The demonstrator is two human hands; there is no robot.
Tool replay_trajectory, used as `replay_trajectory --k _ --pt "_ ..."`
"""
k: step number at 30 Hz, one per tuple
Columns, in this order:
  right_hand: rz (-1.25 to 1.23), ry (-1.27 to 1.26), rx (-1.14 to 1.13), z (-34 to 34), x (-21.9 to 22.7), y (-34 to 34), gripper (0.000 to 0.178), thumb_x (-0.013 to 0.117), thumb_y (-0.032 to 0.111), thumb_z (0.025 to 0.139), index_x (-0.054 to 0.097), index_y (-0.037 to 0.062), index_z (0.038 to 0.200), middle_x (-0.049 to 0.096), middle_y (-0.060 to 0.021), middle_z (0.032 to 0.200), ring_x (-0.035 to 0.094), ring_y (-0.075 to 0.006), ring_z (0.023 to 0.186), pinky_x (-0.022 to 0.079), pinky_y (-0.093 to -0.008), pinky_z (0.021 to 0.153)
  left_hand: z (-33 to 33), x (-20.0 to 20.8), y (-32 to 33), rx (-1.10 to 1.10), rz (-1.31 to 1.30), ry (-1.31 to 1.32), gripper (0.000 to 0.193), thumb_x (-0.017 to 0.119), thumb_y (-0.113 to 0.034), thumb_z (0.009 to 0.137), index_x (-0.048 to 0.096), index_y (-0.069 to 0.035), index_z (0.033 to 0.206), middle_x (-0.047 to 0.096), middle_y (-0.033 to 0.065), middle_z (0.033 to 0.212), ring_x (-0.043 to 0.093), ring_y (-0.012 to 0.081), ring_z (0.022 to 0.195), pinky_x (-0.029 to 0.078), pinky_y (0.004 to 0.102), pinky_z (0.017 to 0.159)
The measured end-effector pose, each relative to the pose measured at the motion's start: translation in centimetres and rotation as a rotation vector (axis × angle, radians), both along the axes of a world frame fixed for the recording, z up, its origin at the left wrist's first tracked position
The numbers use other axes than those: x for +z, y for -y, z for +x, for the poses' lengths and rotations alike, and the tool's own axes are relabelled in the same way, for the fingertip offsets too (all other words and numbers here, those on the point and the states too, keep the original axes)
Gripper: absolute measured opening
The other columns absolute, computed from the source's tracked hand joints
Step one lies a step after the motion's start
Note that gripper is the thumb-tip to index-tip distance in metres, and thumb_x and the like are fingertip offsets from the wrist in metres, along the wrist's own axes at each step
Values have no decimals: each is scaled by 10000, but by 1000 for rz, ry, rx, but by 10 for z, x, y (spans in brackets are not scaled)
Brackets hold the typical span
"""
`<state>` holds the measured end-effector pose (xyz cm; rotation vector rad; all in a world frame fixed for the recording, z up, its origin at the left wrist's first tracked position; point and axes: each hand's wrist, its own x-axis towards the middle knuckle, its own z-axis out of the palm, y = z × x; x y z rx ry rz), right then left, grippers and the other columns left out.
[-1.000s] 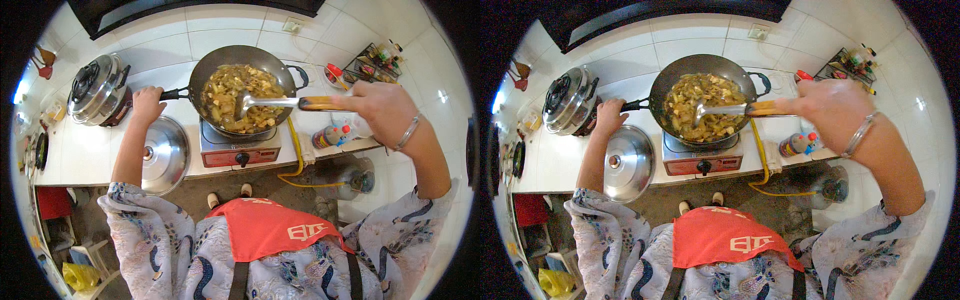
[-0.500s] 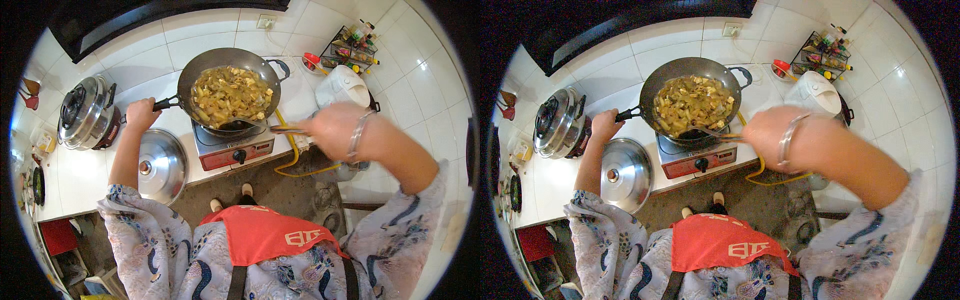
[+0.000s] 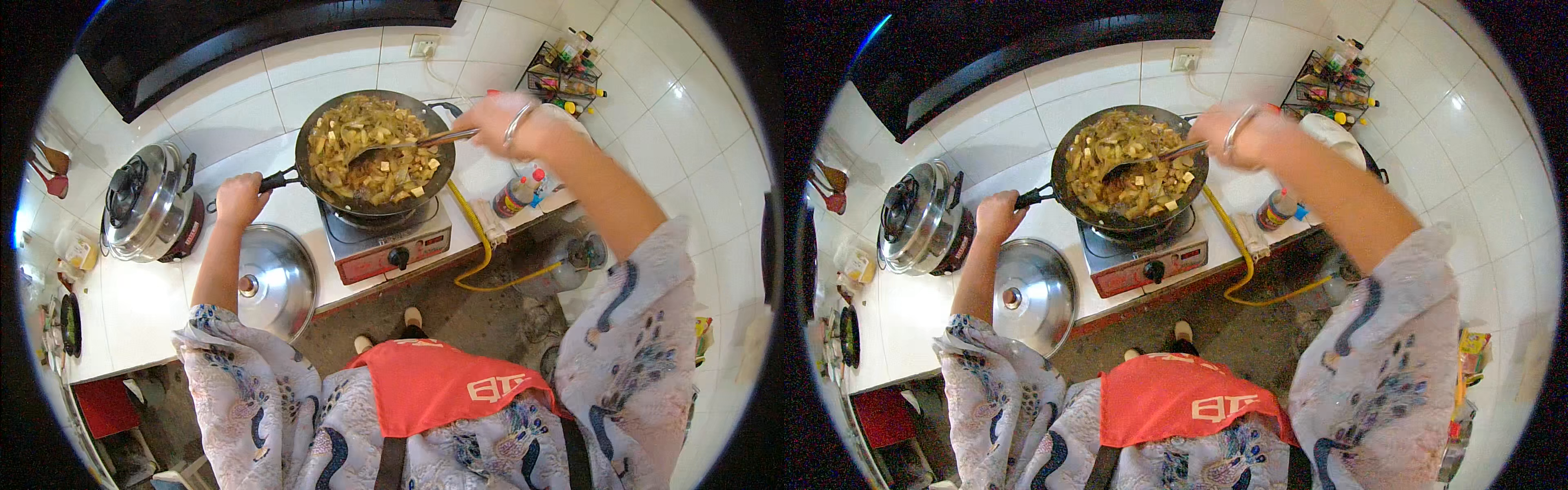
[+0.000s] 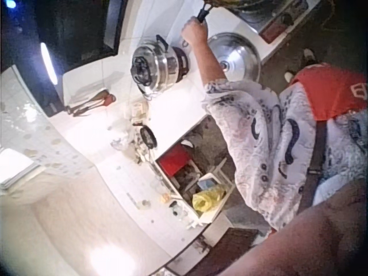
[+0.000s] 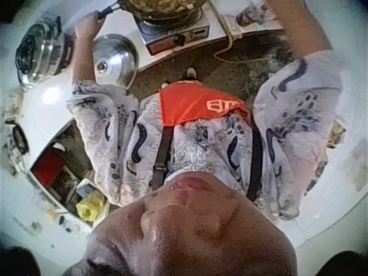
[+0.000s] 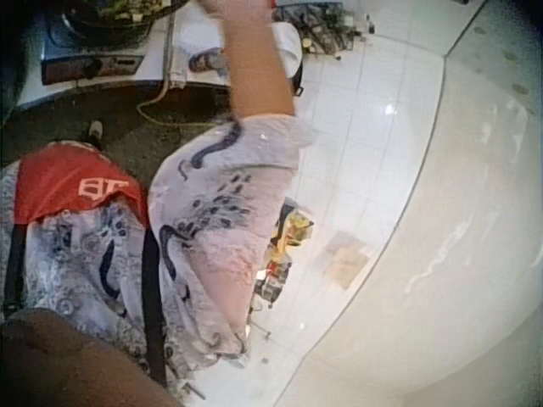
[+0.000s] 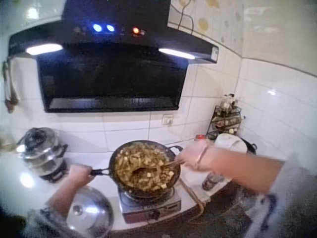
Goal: The person stirs a mixture of tofu and vegetables in a wok on a portable gas stove using a spatula. They add seasoning from a yellow packet, cover the wok with a lid, and continue stirring. Later, they fill a small electric pot with water from the sink and plug it into a wall outlet.
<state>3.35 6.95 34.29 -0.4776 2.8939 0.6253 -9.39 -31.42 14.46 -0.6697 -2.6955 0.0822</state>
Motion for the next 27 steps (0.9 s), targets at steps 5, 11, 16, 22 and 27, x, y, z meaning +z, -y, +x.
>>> replay_trajectory --k 5,11,16,22,27 --pt "-157 55 -115 32 80 -32 353 635 68 703 663 133 1049 661 -122 888 627 -250 821 495 -342 751 -7 -1 -13 0 26 47 241 670 -297 748 582 -76 785 624 109 754 618 309 703 497 432 637" --pt "116 127 -209 41 104 -12 309 649 56 665 691 100 967 652 -151 926 620 -288 852 497 -362 763 9 4 4 39 38 62 231 664 -285 747 575 -72 753 616 106 740 608 313 691 486 429 637" --pt "70 191 -147 12 41 -33 329 625 84 697 676 120 1020 651 -150 920 615 -312 875 494 -383 794 3 2 -10 -16 69 33 238 661 -288 748 570 -69 734 613 107 728 604 313 691 480 431 638" --pt "-50 16 -134 -13 -14 -21 316 592 69 766 637 147 1069 650 -120 977 614 -286 951 500 -411 800 1 3 0 5 12 29 237 662 -292 748 574 -72 735 617 113 718 607 307 693 483 425 642" --pt "34 75 -82 -24 52 8 272 663 131 743 661 133 1015 664 -109 836 641 -263 799 511 -373 724 3 10 1 32 22 74 234 671 -287 741 576 -73 753 617 103 730 609 304 706 484 423 655"
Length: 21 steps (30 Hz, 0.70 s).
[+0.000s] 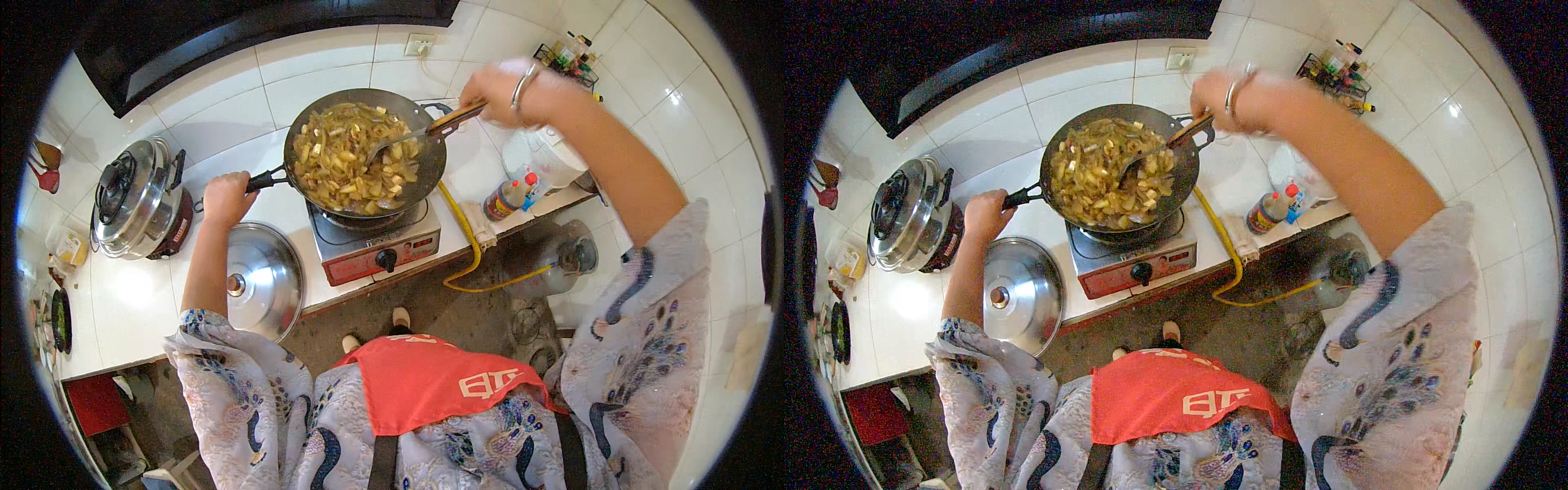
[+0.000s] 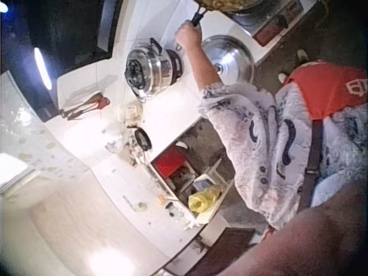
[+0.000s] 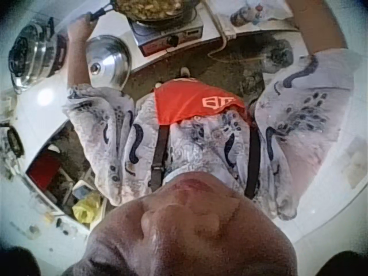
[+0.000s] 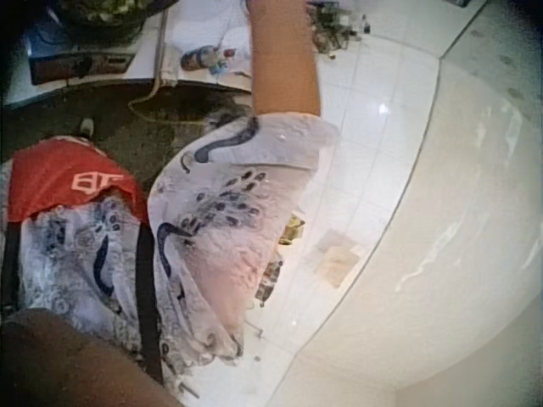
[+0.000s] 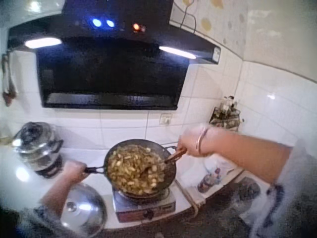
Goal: The person stirs a mixture of tofu and vegetables in a wok on a portable gas stove using a spatula. They add seasoning from a yellow packet, cover the wok with a lid, and continue stirring. Later, they fill a small electric pot with water from the sink and plug it into a wall outlet.
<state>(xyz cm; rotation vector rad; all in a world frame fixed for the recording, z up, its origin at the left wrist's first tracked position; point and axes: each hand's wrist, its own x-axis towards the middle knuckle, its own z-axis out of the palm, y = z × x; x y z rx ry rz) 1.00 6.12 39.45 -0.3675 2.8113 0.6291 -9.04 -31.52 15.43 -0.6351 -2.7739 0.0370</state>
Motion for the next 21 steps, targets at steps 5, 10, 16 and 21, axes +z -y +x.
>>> replay_trajectory --k 5,10,16,21 --pt "-22 -32 61 -23 53 -16 189 634 88 711 692 46 886 654 -135 719 639 -254 666 511 -369 627 -3 -2 2 18 3 13 235 679 -276 734 574 -72 787 612 97 749 607 302 712 483 422 648" --pt "252 -89 -96 -41 45 -10 177 548 68 720 662 -42 801 653 -157 662 638 -215 550 501 -389 504 -15 -2 -17 -5 5 -70 221 693 -267 718 586 -88 791 613 82 768 602 277 765 451 415 694" --pt "161 20 -407 -90 42 -17 279 541 286 828 671 39 837 614 -126 601 570 -227 472 489 -360 479 3 -5 -8 173 44 -97 206 705 -244 693 590 -100 785 611 65 776 590 258 796 419 407 710" --pt "-235 479 -706 -139 -28 -138 461 472 558 861 669 142 842 508 -4 561 449 -132 459 355 -292 402 2 -2 -11 174 55 -119 194 706 -215 677 579 -98 764 597 60 759 578 261 760 410 405 691"
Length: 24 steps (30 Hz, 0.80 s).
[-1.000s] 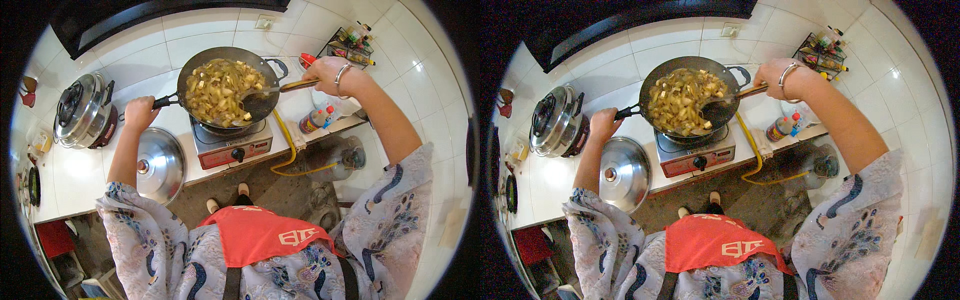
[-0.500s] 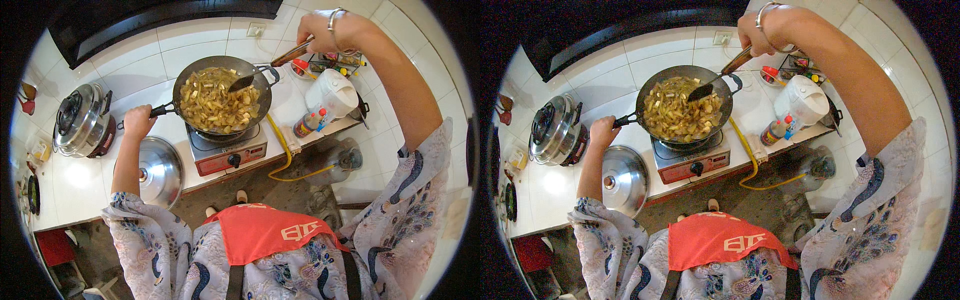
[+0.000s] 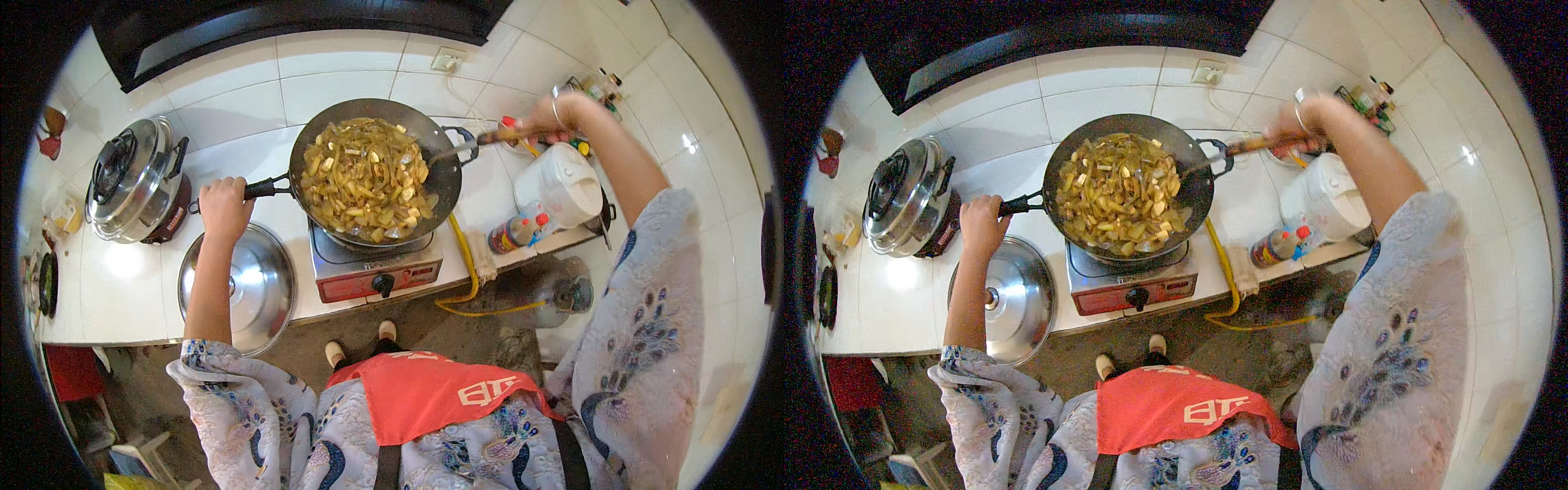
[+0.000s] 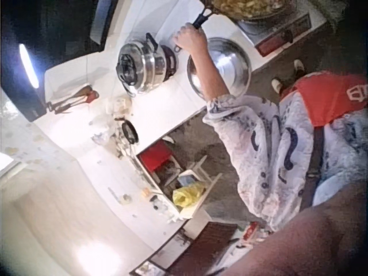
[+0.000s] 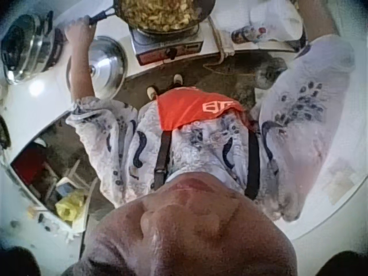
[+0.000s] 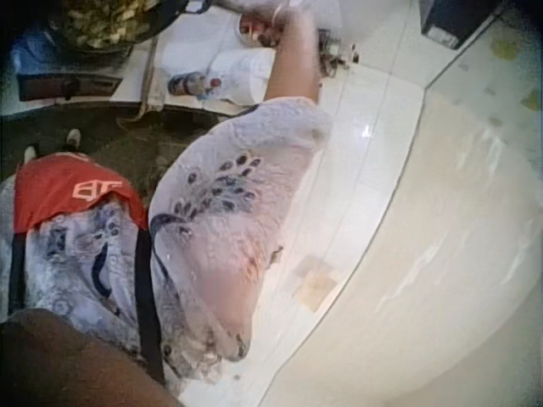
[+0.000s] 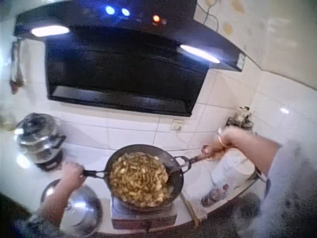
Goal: The person stirs a mixture of tofu and vegetables in a wok on a portable gas stove using a spatula. They add seasoning from a yellow packet, cover the wok with a lid, and continue stirring. Later, they fill a small electric pot with water from the sink and plug it into a wall outlet.
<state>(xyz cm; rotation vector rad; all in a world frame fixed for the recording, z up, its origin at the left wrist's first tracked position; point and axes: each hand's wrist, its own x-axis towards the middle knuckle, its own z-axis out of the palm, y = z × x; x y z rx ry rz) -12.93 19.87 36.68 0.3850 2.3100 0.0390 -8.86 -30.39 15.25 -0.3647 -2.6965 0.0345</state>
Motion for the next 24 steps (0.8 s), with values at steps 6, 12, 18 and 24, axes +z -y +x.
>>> replay_trajectory --k 6,12,18,24 --pt "-333 -362 145 39 -113 -47 538 581 562 808 595 46 654 486 -35 499 473 -128 448 410 -294 446 -1 0 -2 -22 31 -20 187 703 -193 668 572 -94 757 581 60 748 573 262 751 401 394 702" --pt "-45 -736 693 88 -78 1 415 627 471 782 609 57 750 610 -150 656 601 -299 616 477 -403 584 0 3 2 -44 -6 6 183 699 -211 690 577 -98 766 587 60 761 577 263 756 400 391 692" --pt "253 -762 1094 164 -28 66 283 652 333 770 537 76 740 569 -95 615 588 -264 602 449 -372 557 -2 -5 5 -27 7 6 182 692 -221 705 580 -95 773 604 66 758 593 266 769 411 411 673" --pt "441 -802 1270 217 1 107 62 554 126 712 525 91 754 527 -42 635 552 -185 577 441 -316 528 1 -3 7 -66 10 45 196 694 -229 706 584 -94 797 609 69 782 593 274 783 428 419 713"
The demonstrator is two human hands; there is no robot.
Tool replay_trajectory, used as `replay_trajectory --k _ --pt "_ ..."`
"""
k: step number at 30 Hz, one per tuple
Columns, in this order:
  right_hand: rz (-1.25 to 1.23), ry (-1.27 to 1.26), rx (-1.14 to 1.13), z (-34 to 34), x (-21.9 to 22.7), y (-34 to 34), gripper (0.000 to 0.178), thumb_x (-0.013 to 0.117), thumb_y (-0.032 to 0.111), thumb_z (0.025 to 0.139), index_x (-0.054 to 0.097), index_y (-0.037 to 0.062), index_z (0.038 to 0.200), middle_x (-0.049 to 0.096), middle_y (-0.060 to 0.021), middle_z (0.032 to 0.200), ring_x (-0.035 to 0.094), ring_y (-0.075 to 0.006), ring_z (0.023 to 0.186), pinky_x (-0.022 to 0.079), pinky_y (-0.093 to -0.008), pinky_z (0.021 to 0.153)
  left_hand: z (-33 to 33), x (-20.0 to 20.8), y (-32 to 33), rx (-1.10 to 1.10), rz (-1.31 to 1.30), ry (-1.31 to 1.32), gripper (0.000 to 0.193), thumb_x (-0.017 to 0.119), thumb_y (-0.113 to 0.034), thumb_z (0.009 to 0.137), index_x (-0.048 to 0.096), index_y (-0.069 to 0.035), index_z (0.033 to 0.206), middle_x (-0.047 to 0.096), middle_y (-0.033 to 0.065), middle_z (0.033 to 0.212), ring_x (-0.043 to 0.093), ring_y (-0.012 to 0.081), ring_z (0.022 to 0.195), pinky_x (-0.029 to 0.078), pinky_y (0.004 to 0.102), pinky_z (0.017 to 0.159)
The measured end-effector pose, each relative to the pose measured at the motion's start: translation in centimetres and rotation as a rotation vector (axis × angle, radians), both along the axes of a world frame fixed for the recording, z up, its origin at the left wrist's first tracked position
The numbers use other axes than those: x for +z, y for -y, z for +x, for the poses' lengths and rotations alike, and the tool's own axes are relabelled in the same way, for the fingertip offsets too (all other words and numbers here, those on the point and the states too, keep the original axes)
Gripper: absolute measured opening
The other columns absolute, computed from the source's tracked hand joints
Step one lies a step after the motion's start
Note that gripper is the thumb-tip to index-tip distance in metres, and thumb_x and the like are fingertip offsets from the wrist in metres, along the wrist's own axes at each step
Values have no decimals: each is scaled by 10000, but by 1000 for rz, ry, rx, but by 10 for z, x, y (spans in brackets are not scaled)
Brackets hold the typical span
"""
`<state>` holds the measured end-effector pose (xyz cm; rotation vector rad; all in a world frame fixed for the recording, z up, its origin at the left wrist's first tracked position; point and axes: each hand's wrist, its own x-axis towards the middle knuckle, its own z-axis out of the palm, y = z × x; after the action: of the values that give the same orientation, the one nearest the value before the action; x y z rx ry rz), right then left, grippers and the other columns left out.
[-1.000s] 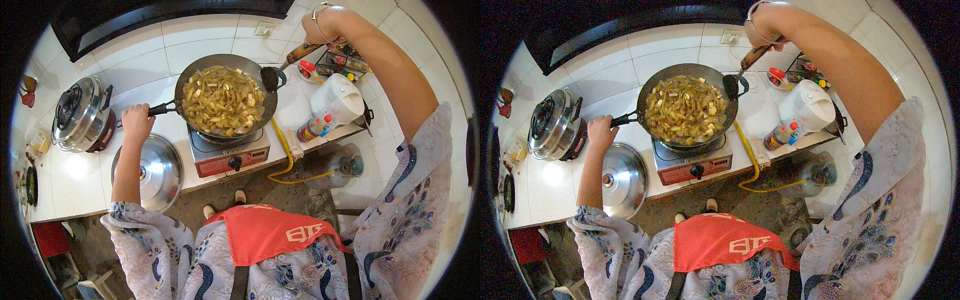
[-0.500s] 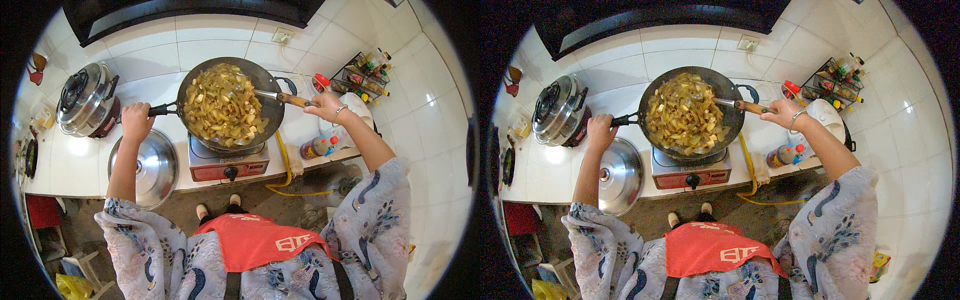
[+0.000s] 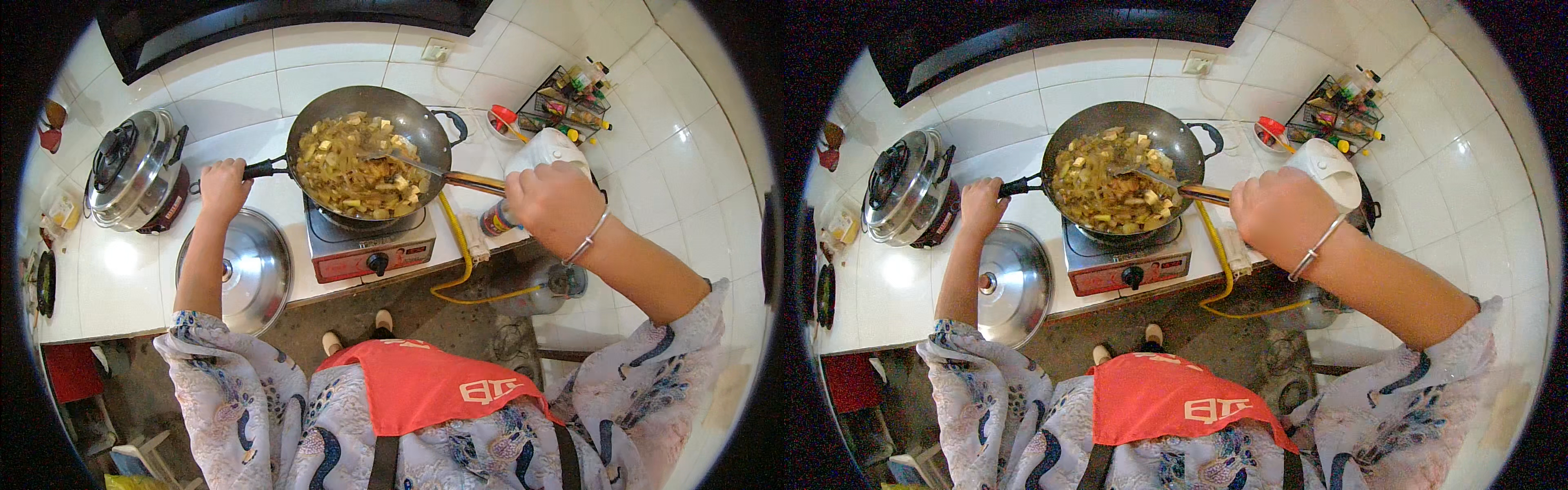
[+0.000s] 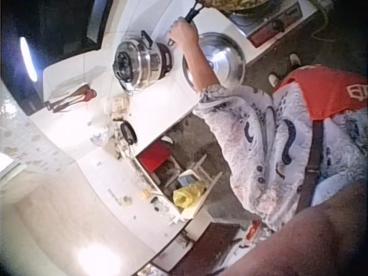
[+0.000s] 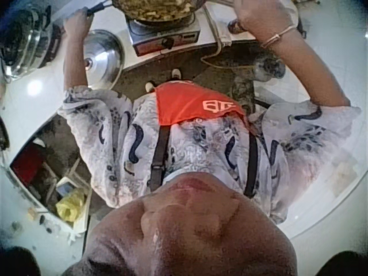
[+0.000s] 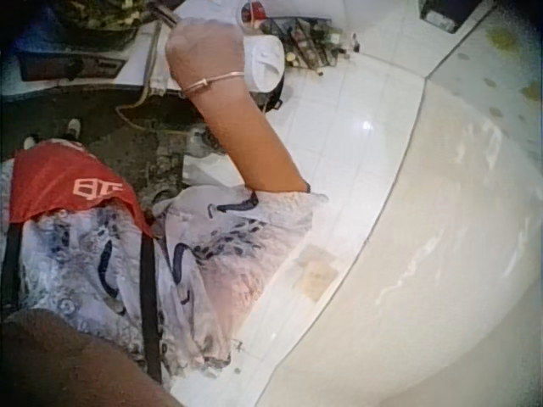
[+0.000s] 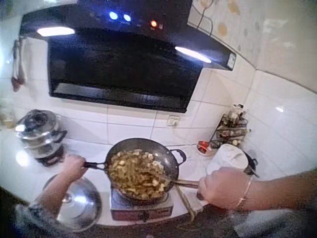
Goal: The person stirs a mixture of tofu and vegetables in a wok on a portable gas stove using a spatula. They add seasoning from a yellow packet, cover the wok with a lid, and continue stirring. Later, they fill a small electric pot with water from the sink and plug it into a wall outlet.
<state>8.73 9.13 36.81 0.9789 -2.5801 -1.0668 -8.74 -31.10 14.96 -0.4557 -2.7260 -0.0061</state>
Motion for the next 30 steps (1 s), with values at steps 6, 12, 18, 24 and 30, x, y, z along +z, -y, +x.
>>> replay_trajectory --k 6,12,18,24,30 --pt "-32 -233 -142 -24 36 2 87 582 176 762 560 106 807 557 -56 719 583 -212 658 477 -346 569 5 2 5 26 -32 36 234 696 -248 716 596 -97 864 618 68 852 586 260 861 411 419 773" --pt "-157 52 -709 -94 28 -12 271 624 310 803 628 41 839 640 -161 830 632 -310 811 502 -414 719 10 5 -4 55 27 -26 235 693 -224 713 603 -111 899 608 61 881 567 244 910 378 435 869" --pt "-378 366 -843 -181 10 -73 305 621 310 807 679 25 902 662 -147 759 634 -251 681 500 -364 635 7 5 -4 124 44 83 298 690 -216 716 609 -118 985 595 52 900 548 249 934 358 418 834" --pt "-768 817 -760 -284 -41 -117 338 641 245 831 620 57 1112 580 -37 602 534 -116 507 436 -284 454 3 7 -7 112 100 73 250 693 -180 709 618 -110 937 594 53 878 544 252 918 351 421 828" --pt "-601 1014 -584 -310 -13 -56 474 595 40 783 556 141 1244 588 -22 667 519 -82 493 434 -237 431 -5 11 -14 109 87 67 251 690 -155 704 619 -113 942 606 51 898 545 254 921 355 407 833"
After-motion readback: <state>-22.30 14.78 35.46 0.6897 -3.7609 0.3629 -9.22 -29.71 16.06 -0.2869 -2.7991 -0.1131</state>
